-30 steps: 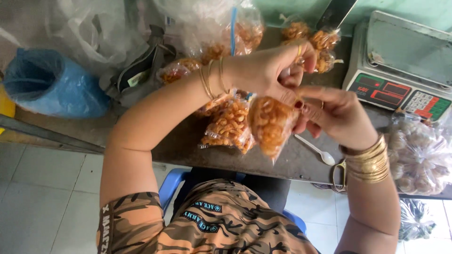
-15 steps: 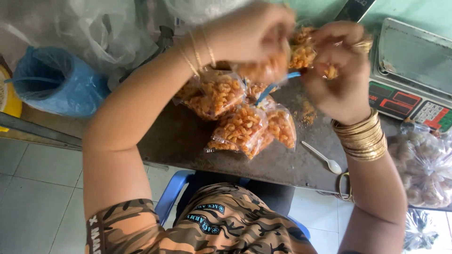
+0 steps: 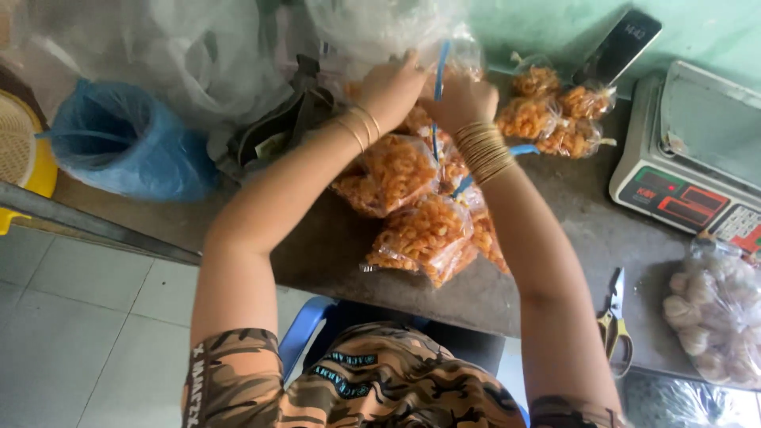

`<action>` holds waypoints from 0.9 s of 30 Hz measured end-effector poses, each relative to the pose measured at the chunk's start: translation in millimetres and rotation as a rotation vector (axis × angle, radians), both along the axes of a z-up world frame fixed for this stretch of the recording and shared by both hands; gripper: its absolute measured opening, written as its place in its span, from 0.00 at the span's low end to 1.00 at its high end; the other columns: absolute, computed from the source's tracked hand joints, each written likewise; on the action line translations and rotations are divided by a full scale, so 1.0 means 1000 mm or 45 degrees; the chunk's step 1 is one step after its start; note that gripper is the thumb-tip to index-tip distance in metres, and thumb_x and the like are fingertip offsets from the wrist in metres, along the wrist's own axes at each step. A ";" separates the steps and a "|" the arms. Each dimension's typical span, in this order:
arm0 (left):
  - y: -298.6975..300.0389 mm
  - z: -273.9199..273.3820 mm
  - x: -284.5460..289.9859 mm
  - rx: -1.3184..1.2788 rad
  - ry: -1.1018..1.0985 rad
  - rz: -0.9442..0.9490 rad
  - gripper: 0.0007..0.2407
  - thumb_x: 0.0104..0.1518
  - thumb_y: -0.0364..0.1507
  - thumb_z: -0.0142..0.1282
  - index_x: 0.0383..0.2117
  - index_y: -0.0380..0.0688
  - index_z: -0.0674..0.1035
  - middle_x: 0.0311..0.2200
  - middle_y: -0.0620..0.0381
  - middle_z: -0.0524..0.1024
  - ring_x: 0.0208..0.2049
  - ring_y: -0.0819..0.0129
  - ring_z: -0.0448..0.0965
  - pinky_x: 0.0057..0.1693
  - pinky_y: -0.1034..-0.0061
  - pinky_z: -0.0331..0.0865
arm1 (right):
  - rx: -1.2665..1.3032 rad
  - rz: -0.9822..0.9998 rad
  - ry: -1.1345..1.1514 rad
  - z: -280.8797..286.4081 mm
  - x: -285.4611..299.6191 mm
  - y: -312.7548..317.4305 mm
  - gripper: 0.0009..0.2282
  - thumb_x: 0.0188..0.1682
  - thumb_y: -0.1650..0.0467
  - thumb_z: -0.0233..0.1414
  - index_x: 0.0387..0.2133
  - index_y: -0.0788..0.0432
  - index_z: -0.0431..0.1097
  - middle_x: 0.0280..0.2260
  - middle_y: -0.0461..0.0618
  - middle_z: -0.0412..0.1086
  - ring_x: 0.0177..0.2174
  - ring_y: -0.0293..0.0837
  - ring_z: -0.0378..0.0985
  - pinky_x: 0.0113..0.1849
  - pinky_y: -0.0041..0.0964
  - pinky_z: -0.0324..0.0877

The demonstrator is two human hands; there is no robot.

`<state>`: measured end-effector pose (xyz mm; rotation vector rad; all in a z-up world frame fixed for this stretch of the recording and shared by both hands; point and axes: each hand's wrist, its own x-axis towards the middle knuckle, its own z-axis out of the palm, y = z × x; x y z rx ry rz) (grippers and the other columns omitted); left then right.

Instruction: Sealing small plastic bags of snacks using rubber bands on a preparation table

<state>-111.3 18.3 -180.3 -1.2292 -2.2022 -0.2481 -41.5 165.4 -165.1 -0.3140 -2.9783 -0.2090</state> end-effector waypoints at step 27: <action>-0.155 -0.107 0.039 -0.053 0.139 0.378 0.06 0.51 0.25 0.57 0.19 0.54 0.83 0.22 0.60 0.79 0.20 0.62 0.81 0.25 0.72 0.73 | -1.243 0.658 0.588 0.004 0.167 0.043 0.07 0.58 0.80 0.55 0.48 0.67 0.73 0.38 0.59 0.72 0.35 0.50 0.79 0.40 0.41 0.75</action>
